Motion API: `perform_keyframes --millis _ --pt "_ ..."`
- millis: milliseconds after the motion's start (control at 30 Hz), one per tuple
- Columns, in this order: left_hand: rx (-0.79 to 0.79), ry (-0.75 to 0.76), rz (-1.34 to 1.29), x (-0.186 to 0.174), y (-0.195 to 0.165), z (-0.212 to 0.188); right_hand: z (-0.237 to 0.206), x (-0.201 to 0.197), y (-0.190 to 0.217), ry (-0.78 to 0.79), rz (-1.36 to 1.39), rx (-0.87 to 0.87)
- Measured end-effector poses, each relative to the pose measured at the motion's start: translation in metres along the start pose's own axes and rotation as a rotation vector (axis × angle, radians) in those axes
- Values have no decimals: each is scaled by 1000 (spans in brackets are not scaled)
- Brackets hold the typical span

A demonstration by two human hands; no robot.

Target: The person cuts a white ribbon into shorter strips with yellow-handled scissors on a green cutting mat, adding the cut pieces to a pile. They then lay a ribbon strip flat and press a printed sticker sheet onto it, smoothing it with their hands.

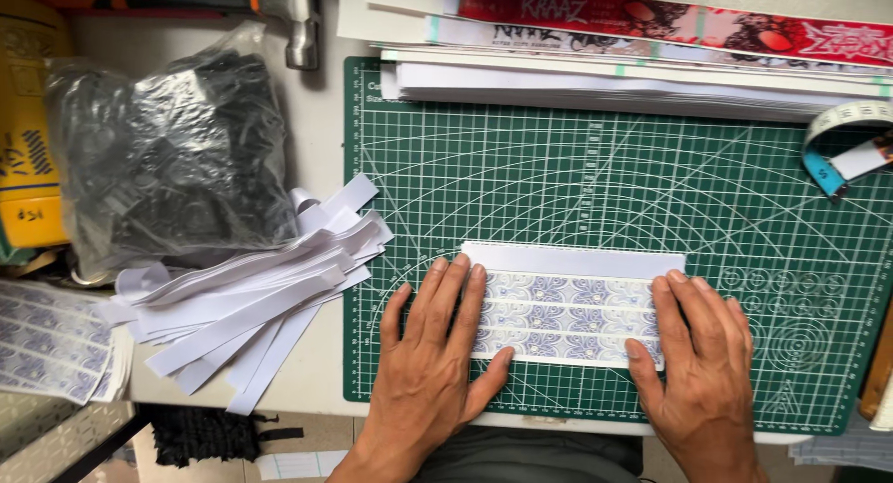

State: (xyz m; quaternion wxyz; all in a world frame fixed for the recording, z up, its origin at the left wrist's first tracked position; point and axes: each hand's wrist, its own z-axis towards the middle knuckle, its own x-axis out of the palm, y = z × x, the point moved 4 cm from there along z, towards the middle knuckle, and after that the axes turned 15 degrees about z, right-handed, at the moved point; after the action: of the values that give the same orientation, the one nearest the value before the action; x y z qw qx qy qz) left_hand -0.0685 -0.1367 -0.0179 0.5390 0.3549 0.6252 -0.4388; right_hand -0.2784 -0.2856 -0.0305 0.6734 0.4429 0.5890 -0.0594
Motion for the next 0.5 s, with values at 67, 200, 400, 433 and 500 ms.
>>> perform_keyframes --millis 67,200,400,433,500 --pt "1 -4 7 -1 1 0 2 -2 4 -7 17 1" --pt "-3 10 25 1 3 -1 3 -4 8 -20 37 5" --pt "1 -3 12 8 4 -4 1 2 6 10 36 0" --pt "1 1 14 9 5 -4 1 2 6 9 35 -2" --pt "-1 10 14 9 5 -5 0 3 5 5 43 -7"
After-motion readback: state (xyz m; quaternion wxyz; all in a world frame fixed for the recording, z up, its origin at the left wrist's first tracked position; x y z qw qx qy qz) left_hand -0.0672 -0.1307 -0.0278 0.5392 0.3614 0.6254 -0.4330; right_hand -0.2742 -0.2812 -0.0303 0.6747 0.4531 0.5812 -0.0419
